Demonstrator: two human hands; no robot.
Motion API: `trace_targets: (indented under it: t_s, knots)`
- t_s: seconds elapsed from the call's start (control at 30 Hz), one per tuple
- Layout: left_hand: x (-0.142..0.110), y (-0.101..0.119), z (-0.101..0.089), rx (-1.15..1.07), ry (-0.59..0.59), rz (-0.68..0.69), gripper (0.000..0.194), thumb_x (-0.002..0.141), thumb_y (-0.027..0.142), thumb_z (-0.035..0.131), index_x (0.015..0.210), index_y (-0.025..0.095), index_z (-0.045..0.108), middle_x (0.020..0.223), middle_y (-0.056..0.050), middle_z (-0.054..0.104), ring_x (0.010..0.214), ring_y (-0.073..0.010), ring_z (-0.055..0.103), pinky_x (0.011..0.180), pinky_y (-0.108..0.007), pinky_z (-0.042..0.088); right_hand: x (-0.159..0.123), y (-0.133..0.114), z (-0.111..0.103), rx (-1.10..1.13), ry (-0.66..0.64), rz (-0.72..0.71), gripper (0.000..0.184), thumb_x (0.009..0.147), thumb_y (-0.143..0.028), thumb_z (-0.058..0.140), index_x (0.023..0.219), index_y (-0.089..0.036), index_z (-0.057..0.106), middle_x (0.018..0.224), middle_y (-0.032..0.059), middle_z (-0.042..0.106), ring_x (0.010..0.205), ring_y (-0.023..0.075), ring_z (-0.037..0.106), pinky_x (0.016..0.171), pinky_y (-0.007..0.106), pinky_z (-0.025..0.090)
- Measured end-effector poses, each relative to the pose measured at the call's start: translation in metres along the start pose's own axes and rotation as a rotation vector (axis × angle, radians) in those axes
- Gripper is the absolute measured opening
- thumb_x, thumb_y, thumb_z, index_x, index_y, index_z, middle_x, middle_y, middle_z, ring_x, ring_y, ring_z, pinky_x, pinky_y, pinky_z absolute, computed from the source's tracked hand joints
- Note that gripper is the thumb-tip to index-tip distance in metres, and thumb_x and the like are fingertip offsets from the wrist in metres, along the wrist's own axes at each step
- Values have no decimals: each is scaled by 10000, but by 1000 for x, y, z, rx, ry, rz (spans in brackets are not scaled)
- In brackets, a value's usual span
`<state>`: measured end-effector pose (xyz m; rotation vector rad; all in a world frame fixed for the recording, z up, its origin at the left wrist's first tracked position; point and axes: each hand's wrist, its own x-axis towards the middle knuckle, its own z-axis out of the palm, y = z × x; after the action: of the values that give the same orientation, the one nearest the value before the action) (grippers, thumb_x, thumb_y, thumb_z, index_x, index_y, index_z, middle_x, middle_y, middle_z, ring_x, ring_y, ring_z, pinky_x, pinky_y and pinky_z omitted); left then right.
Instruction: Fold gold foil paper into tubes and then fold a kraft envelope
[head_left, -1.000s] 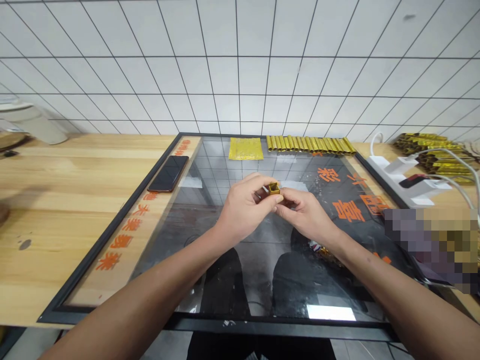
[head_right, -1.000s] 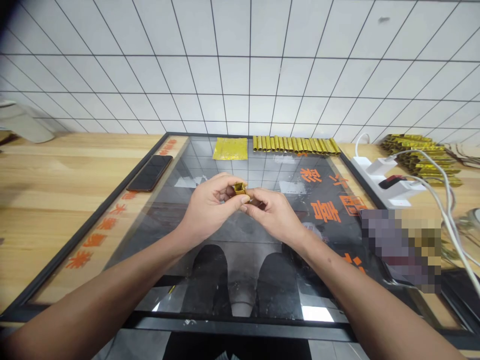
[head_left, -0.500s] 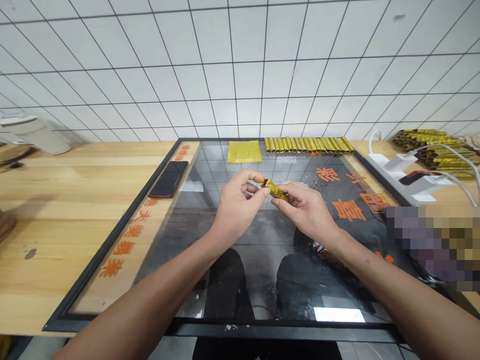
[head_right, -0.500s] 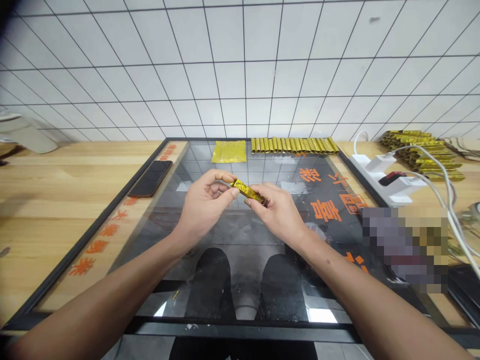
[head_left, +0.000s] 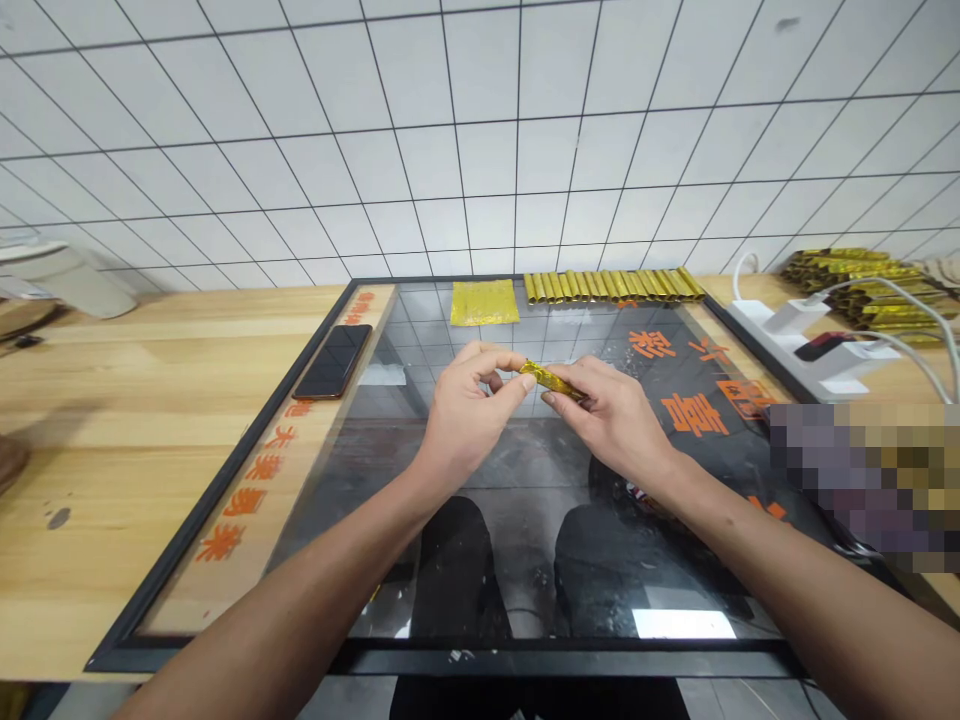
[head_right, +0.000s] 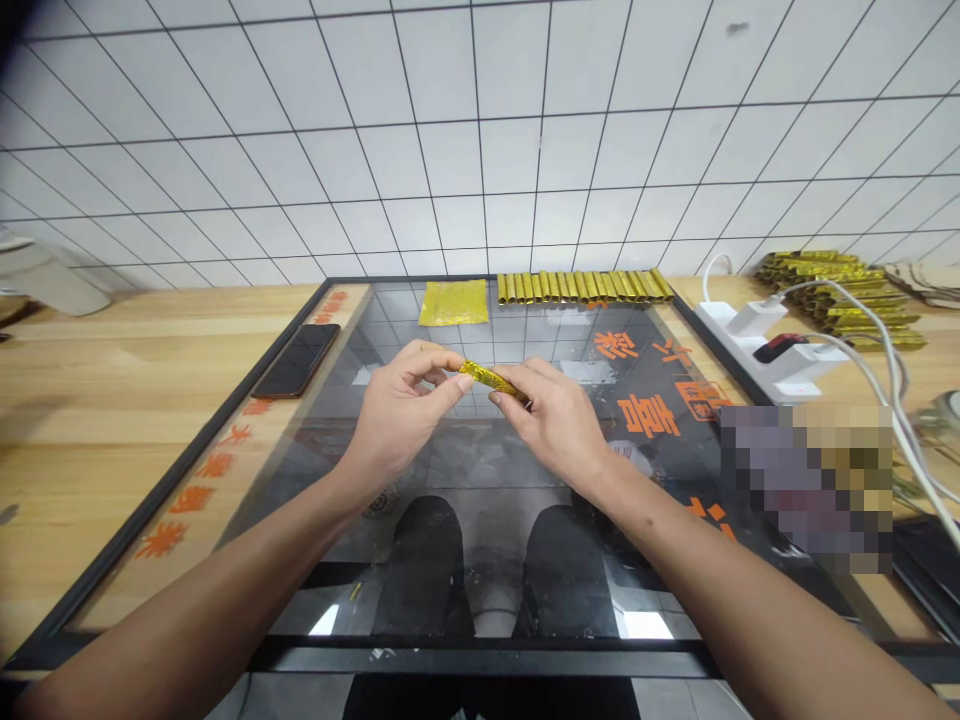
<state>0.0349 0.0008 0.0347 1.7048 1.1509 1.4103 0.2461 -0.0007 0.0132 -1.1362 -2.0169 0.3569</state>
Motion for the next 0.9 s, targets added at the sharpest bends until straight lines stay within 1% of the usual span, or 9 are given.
trace_targets:
  t_s: [0.07, 0.13, 0.23, 0.33, 0.4, 0.5, 0.57, 0.73, 0.9]
  knots:
    - [1, -1, 0, -17, 12, -13, 13, 844, 238, 801, 837, 243, 811, 889, -11, 683, 743, -148, 576, 692, -305, 469, 1, 0, 1, 17, 20, 25, 253, 1022, -285, 682, 1243, -271, 805, 932, 55, 696, 830, 234, 647, 764, 395, 500]
    - [2, -1, 0, -68, 33, -49, 42, 829, 243, 810, 789, 232, 800, 824, -5, 667, 739, -149, 571, 709, -308, 477, 2, 1, 2, 85, 65, 69, 271, 996, -284, 719, 1253, -262, 804, 968, 59, 704, 878, 237, 667, 806, 403, 523]
    - [4, -3, -1, -221, 76, -191, 96, 801, 295, 853, 800, 220, 794, 770, 3, 662, 676, -129, 537, 631, -280, 446, 6, 3, 5, 292, 129, 186, 351, 935, -311, 788, 1279, -244, 781, 1083, 69, 713, 950, 228, 689, 868, 402, 558]
    - [7, -6, -2, -388, 100, -346, 207, 759, 354, 907, 834, 210, 780, 723, 17, 635, 604, -101, 501, 537, -244, 389, 10, 3, 4, 498, 150, 331, 496, 853, -365, 859, 1315, -233, 734, 1186, 69, 704, 875, 185, 671, 797, 371, 572]
    - [8, -8, -3, -467, 110, -398, 253, 733, 362, 927, 830, 201, 759, 731, 17, 636, 596, -90, 515, 513, -226, 372, 12, 2, 3, 598, 170, 410, 555, 788, -392, 913, 1280, -225, 716, 1123, 43, 699, 792, 152, 643, 725, 340, 568]
    - [10, -10, -4, -549, 128, -445, 298, 703, 359, 950, 828, 192, 737, 754, 12, 658, 592, -79, 528, 504, -207, 365, 13, 0, 0, 745, 208, 471, 504, 725, -414, 966, 1108, -217, 703, 918, -9, 679, 766, 146, 644, 708, 315, 589]
    - [10, -11, -3, -581, 129, -466, 323, 693, 365, 965, 847, 191, 740, 763, 10, 676, 594, -76, 533, 510, -199, 373, 13, -3, 0, 812, 221, 486, 470, 713, -425, 980, 1023, -222, 691, 830, -24, 676, 758, 147, 650, 696, 296, 593]
    - [7, -8, -1, -584, 121, -457, 322, 701, 365, 959, 848, 180, 741, 777, 1, 704, 600, -71, 537, 531, -192, 387, 14, -9, 0, 884, 228, 523, 446, 692, -468, 1003, 933, -213, 727, 759, -26, 697, 674, 121, 643, 640, 258, 566]
    - [4, -3, 4, -516, 123, -432, 302, 698, 362, 937, 838, 165, 755, 795, -13, 706, 606, -77, 536, 527, -199, 396, 14, -9, 0, 997, 233, 597, 430, 671, -469, 1021, 870, -212, 741, 779, -24, 721, 677, 113, 662, 647, 247, 559]
